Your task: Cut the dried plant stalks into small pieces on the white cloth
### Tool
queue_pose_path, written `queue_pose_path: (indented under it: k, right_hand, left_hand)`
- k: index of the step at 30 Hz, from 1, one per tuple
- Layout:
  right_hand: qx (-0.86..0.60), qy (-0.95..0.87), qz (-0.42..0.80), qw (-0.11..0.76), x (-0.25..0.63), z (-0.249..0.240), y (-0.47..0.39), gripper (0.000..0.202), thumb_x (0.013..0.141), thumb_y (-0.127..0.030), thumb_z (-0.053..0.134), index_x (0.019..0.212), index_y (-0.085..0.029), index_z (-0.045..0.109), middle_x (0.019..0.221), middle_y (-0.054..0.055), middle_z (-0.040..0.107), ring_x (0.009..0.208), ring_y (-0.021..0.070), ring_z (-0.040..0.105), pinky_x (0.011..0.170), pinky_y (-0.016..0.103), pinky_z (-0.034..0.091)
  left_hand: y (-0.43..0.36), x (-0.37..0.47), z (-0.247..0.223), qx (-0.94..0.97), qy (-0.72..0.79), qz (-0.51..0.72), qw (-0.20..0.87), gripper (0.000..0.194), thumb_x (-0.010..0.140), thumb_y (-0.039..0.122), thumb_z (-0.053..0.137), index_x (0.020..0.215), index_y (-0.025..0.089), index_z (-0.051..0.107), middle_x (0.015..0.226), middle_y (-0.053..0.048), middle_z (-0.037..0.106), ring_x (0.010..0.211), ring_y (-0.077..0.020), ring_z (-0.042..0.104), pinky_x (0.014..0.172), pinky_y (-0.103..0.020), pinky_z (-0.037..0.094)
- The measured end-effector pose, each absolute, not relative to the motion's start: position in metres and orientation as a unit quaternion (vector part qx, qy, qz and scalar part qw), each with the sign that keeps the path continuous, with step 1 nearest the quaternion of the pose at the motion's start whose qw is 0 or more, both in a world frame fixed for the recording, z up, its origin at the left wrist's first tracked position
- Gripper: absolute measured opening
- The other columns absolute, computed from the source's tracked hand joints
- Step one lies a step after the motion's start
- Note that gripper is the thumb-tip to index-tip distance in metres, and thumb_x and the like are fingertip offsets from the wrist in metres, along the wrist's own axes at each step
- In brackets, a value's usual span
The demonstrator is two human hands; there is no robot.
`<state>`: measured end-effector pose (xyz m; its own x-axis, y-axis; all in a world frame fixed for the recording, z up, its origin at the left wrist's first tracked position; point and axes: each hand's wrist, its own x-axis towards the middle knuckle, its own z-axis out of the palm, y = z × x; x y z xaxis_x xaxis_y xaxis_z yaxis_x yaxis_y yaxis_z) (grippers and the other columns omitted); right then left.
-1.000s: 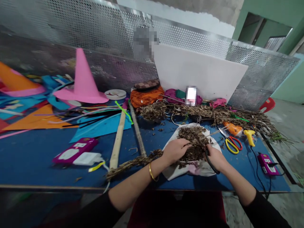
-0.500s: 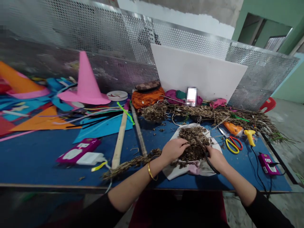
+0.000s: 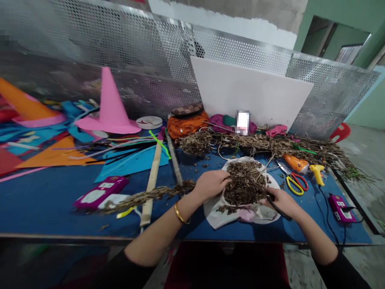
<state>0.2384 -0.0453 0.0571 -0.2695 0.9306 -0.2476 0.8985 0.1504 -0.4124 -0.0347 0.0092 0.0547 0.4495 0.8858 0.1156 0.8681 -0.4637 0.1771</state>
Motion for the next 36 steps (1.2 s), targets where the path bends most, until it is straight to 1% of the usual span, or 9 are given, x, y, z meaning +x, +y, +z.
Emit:
queue_pose_path:
  k: [5,8,14,19,24,26,30,33,36]
  right_hand:
    - [-0.598,-0.769,0.193,0.116,0.277,0.049,-0.053,0.047,0.073,-0.047,0.056,0.114,-0.024,0.053,0.090,0.002,0.061,0.073,0.0158,0.055,0.064,0.024,0.038]
    - [-0.586,-0.788,0.139,0.131,0.292,0.036,-0.055,0.056,0.069,-0.034,0.059,0.123,-0.022,0.047,0.106,0.007,0.056,0.088,0.0190,0.054,0.076,0.027,0.041]
    - [-0.531,-0.830,0.145,0.085,0.287,0.025,-0.045,0.066,0.064,-0.017,0.056,0.127,-0.013,0.039,0.112,0.011,0.051,0.102,0.0213,0.048,0.088,0.029,0.037]
    - [-0.540,-0.833,0.122,-0.012,0.279,0.041,-0.040,0.067,0.063,-0.019,0.057,0.128,-0.018,0.039,0.109,0.009,0.052,0.096,0.0212,0.052,0.080,0.027,0.038]
    - [-0.580,-0.809,0.031,-0.092,0.270,0.058,-0.031,0.044,0.068,-0.021,0.057,0.112,-0.021,0.053,0.091,0.006,0.058,0.077,0.0193,0.056,0.064,0.026,0.037]
    - [-0.574,-0.816,-0.012,-0.071,0.262,0.062,-0.013,0.029,0.077,-0.021,0.053,0.105,-0.023,0.056,0.088,0.005,0.058,0.075,0.0171,0.055,0.063,0.026,0.036]
    - [-0.510,-0.845,-0.163,0.008,0.245,0.055,0.038,0.023,0.084,-0.015,0.048,0.105,-0.021,0.056,0.103,0.009,0.055,0.092,0.0195,0.048,0.074,0.029,0.034]
    - [-0.458,-0.870,-0.182,-0.012,0.240,0.042,0.065,0.011,0.084,-0.018,0.052,0.078,-0.018,0.061,0.088,0.008,0.055,0.087,0.0203,0.046,0.071,0.031,0.032]
    - [-0.451,-0.873,-0.188,-0.009,0.245,0.035,0.070,0.012,0.085,-0.020,0.052,0.077,-0.018,0.060,0.084,0.007,0.054,0.084,0.0196,0.044,0.070,0.031,0.030]
  left_hand:
    - [0.016,-0.032,0.067,0.854,0.504,0.121,0.042,0.027,0.086,0.036,0.043,0.090,0.023,0.066,0.089,-0.003,0.068,0.081,-0.0170,0.062,0.066,-0.023,0.041]
    - [0.025,-0.013,0.069,0.869,0.478,0.129,0.022,0.024,0.086,0.035,0.045,0.093,0.023,0.065,0.087,-0.003,0.067,0.080,-0.0164,0.061,0.064,-0.023,0.041]
    - [0.046,0.023,0.053,0.872,0.461,0.161,-0.019,0.026,0.088,0.033,0.042,0.091,0.021,0.064,0.085,-0.005,0.066,0.080,-0.0163,0.060,0.067,-0.024,0.040]
    - [0.052,0.022,0.031,0.858,0.478,0.186,-0.023,0.029,0.090,0.033,0.038,0.095,0.021,0.064,0.087,-0.005,0.066,0.083,-0.0184,0.060,0.069,-0.027,0.041]
    - [0.051,0.016,0.026,0.843,0.501,0.193,-0.008,0.030,0.089,0.033,0.038,0.099,0.021,0.063,0.092,-0.005,0.067,0.083,-0.0185,0.061,0.070,-0.027,0.041]
    - [0.051,0.016,0.025,0.835,0.513,0.197,-0.002,0.030,0.090,0.034,0.038,0.101,0.021,0.063,0.094,-0.005,0.067,0.083,-0.0189,0.061,0.069,-0.028,0.042]
    - [0.052,0.016,0.022,0.828,0.523,0.203,0.002,0.029,0.089,0.033,0.039,0.101,0.022,0.063,0.097,-0.005,0.067,0.086,-0.0191,0.061,0.072,-0.028,0.043]
    - [0.053,0.015,0.020,0.822,0.529,0.213,0.000,0.029,0.089,0.033,0.039,0.099,0.022,0.063,0.097,-0.004,0.067,0.087,-0.0189,0.061,0.073,-0.028,0.044]
    - [0.054,0.013,0.020,0.813,0.533,0.233,-0.001,0.028,0.088,0.033,0.041,0.100,0.022,0.063,0.099,-0.004,0.067,0.090,-0.0192,0.061,0.074,-0.028,0.045]
